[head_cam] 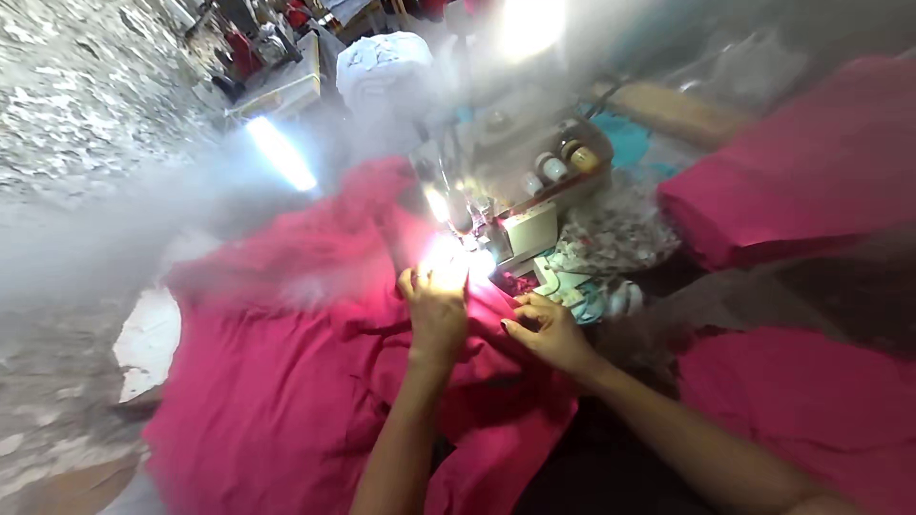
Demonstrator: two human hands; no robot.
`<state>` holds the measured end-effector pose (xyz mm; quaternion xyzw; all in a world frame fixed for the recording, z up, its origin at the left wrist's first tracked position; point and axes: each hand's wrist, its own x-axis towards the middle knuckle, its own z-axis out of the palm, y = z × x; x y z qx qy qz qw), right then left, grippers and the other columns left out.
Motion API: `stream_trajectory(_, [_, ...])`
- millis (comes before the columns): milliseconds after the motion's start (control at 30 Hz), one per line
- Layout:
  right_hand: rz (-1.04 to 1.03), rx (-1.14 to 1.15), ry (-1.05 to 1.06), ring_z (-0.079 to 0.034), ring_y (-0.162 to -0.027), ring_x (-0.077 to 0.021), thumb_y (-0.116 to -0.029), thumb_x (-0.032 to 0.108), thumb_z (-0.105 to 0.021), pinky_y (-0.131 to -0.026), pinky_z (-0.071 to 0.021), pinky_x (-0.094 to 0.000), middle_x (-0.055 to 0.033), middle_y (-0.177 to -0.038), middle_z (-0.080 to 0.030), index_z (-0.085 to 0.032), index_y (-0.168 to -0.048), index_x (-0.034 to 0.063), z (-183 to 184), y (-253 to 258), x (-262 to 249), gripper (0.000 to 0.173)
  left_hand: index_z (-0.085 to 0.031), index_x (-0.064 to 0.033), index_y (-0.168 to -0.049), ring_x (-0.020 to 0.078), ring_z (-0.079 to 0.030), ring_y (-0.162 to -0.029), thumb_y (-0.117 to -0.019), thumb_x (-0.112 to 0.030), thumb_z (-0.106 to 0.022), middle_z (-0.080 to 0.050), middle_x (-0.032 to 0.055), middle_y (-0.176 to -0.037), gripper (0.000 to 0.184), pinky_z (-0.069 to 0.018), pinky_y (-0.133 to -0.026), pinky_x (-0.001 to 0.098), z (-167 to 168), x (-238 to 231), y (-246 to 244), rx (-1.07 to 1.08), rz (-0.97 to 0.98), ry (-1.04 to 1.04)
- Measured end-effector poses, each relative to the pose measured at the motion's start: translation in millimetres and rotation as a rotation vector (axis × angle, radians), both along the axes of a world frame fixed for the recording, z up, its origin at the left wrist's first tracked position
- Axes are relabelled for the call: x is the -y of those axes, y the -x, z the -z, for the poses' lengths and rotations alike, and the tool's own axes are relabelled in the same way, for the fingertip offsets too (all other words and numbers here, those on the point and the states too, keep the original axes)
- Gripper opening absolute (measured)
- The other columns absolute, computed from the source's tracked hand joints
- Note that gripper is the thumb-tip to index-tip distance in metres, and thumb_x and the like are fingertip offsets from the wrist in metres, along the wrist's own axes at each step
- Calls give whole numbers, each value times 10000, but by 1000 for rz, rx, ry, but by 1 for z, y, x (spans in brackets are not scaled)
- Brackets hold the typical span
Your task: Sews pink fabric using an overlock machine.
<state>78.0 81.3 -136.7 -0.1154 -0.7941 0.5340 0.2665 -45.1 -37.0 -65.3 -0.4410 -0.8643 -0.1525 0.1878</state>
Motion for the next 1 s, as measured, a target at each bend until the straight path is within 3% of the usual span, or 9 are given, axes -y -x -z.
stream_trajectory(133, [59,-115,-1,-625,-814,-29,-886,118,-692,-724,-496,-121,-144,-913,-687,-732,-815,-50,4,-4,-3,187,-750,-18,-1160,383,-701,-1049,-951,-41,-538,-755,169,-1085,299,-448,-978,609,25,-18,-13,-99,-46,-86])
stream_trajectory(267, [70,-210,-80,-634,-818,-52,-904,125,-677,-753,-499,-126,-143,-885,-690,-734,-830,-45,2,-1,-2,194,-668,123,-1177,460,-614,-1214,-963,-28,-497,-670,300,-1210,313,-444,-1045,586,23,-22,-9,89,-36,-103])
stream_trajectory(400, [51,-138,-97,-636,-713,-104,-917,78,-629,-680,-518,-204,-136,-813,-696,-727,-858,-50,-25,16,0,171,-609,68,-1279,413,-599,-1197,-982,-80,-593,-637,269,-1254,333,-461,-1018,577,-6,-11,32,456,-15,-121])
stream_trajectory(600, [-96,172,212,-441,-572,-53,-997,76,-592,-571,-400,-248,0,-656,-494,-627,-908,7,-58,44,-19,117,-99,-44,-1622,295,-415,-1438,-1036,-330,-533,-334,239,-1598,783,-361,-1165,478,17,20,39,912,-197,-372])
stream_trajectory(667, [-128,170,290,-491,-604,-41,-998,56,-578,-601,-443,-231,-12,-703,-548,-636,-989,-17,-56,34,-21,93,-433,155,-1391,298,-638,-1165,-894,-254,-735,-625,288,-1252,711,-510,-1014,487,26,58,-2,990,-114,-101])
stream_trajectory(733, [-186,167,431,-599,-649,-35,-989,5,-574,-642,-531,-216,-36,-792,-631,-572,-1111,-57,-55,19,-21,137,-667,113,-1068,291,-699,-923,-855,-167,-784,-712,206,-953,370,-548,-860,509,17,103,-23,1041,30,268])
stream_trajectory(867, [-406,248,808,-708,-620,-133,-952,-73,-582,-632,-624,-298,-12,-746,-669,-403,-1194,20,-35,-10,-7,315,-669,104,-1102,398,-694,-893,-828,-1,-756,-696,273,-953,307,-548,-804,599,-75,207,-10,556,-223,182])
stream_trajectory(933, [-479,318,860,-706,-603,-143,-965,-59,-577,-594,-615,-294,-23,-749,-685,-395,-1282,30,-23,-16,6,376,-598,118,-1213,591,-610,-1036,-917,-74,-683,-622,404,-1110,363,-437,-855,765,-106,224,-1,156,-639,24])
stream_trajectory(1000, [-503,322,827,-711,-635,-120,-975,-40,-586,-598,-610,-272,-39,-834,-727,-475,-1262,3,-11,-21,19,310,-559,133,-1282,617,-507,-1226,-976,-126,-578,-538,420,-1289,402,-345,-1003,750,-104,192,-9,-62,-714,-86])
